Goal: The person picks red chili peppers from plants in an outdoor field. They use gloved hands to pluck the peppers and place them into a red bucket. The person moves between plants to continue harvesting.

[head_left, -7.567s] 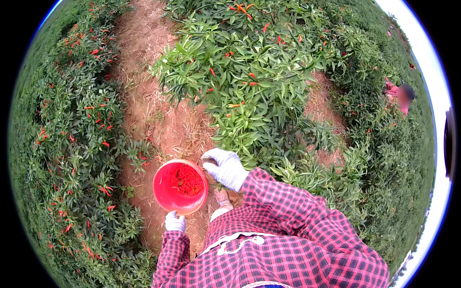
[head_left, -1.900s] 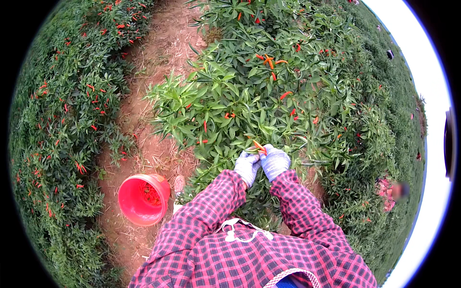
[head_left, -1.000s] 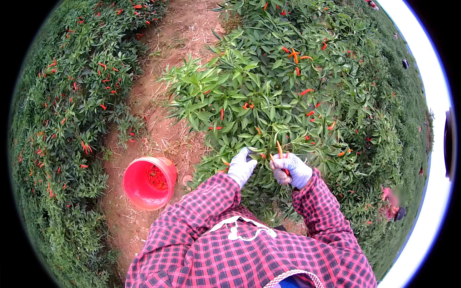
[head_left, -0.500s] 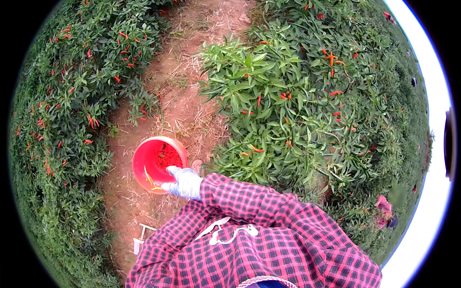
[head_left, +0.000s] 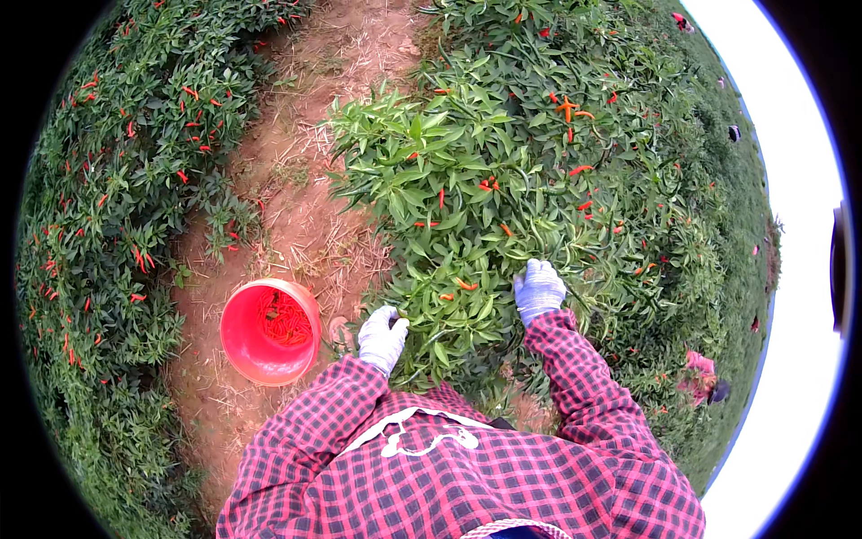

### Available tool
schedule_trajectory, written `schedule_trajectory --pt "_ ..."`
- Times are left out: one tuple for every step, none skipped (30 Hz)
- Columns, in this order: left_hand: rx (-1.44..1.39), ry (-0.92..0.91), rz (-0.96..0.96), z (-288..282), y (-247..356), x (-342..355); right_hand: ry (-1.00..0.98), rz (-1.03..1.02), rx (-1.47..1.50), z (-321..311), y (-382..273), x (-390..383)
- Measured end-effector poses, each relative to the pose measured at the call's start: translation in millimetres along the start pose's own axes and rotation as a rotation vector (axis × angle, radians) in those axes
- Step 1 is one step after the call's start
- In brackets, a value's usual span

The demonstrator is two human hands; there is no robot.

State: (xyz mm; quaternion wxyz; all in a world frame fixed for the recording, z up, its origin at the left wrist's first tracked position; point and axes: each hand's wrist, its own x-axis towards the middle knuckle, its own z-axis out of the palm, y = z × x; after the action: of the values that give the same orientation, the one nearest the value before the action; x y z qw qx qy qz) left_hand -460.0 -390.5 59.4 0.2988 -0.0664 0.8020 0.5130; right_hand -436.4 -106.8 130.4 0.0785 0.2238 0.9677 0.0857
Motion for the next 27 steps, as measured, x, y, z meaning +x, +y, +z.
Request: schedule_trajectory --pt "0.028 0.009 0.031 3 -6 1 0.054 0.042 0.027 3 2 2" --pt "0.026 -0.006 0.027 3 -5 1 0.108 0.09 0.053 6 6 3" --pt "0.024 -0.021 0.023 3 -3 1 0.092 0.132 0.084 7 11 6" --pt "0.021 -0.036 0.019 4 -2 1 0.073 0.186 0.096 7 16 8" --pt "-0.006 -0.041 0.01 4 -3 2 0.053 0.237 0.114 4 18 11" --pt "0.007 -0.029 0.021 4 -3 1 0.033 0.286 0.132 1 20 14" --pt "0.019 -0.017 0.032 4 -1 0 0.051 0.363 0.165 -3 21 18" --pt "0.031 -0.006 0.046 1 6 -1 0.034 0.364 0.165 0 27 21" --pt "0.037 -0.003 0.035 1 9 -1 0.011 0.365 0.161 9 34 23" --pt "0.013 0.014 0.047 3 11 0 -0.011 0.364 0.157 15 40 24" --pt "-0.005 0.049 0.045 1 8 0 -0.048 0.349 0.18 5 30 25" --pt "-0.028 0.08 0.041 -1 10 -3 -0.059 0.362 0.167 0 26 24" --pt "-0.026 0.143 0.087 0 14 -8 -0.069 0.37 0.154 -4 22 24" --pt "-0.029 0.187 0.167 3 5 -10 -0.088 0.359 0.157 -4 12 24" --pt "0.041 0.154 0.186 4 20 -17 -0.109 0.363 0.11 1 14 22" --pt "0.054 0.135 0.298 8 28 -21 -0.085 0.321 0.111 5 17 19" --pt "0.139 0.063 0.367 13 35 -22 -0.129 0.267 0.199 8 27 18" --pt "0.109 -0.018 0.36 13 53 -28 -0.118 0.167 0.44 37 52 16" --pt "0.184 -0.128 0.333 12 55 -30 -0.264 0.172 0.749 42 56 16" --pt "0.243 -0.163 0.308 13 51 -32 -0.421 0.181 1.046 36 51 17" --pt "0.287 -0.213 0.232 10 55 -34 -0.559 0.27 1.21 12 36 19" --pt "0.329 -0.253 0.205 10 51 -33 -0.69 0.371 1.367 -8 26 20" --pt "0.329 -0.264 0.208 12 51 -31 -0.784 0.297 1.532 -13 27 21" --pt "0.332 -0.279 0.213 13 50 -30 -0.841 0.229 1.578 -18 26 23" --pt "0.368 -0.276 0.224 12 46 -29 -0.895 0.163 1.624 -24 22 23" --pt "0.394 -0.278 0.243 14 41 -26 -0.94 0.102 1.661 -37 14 25" --pt "0.401 -0.243 0.229 16 33 -26 -0.937 0.093 1.614 -48 -5 25"
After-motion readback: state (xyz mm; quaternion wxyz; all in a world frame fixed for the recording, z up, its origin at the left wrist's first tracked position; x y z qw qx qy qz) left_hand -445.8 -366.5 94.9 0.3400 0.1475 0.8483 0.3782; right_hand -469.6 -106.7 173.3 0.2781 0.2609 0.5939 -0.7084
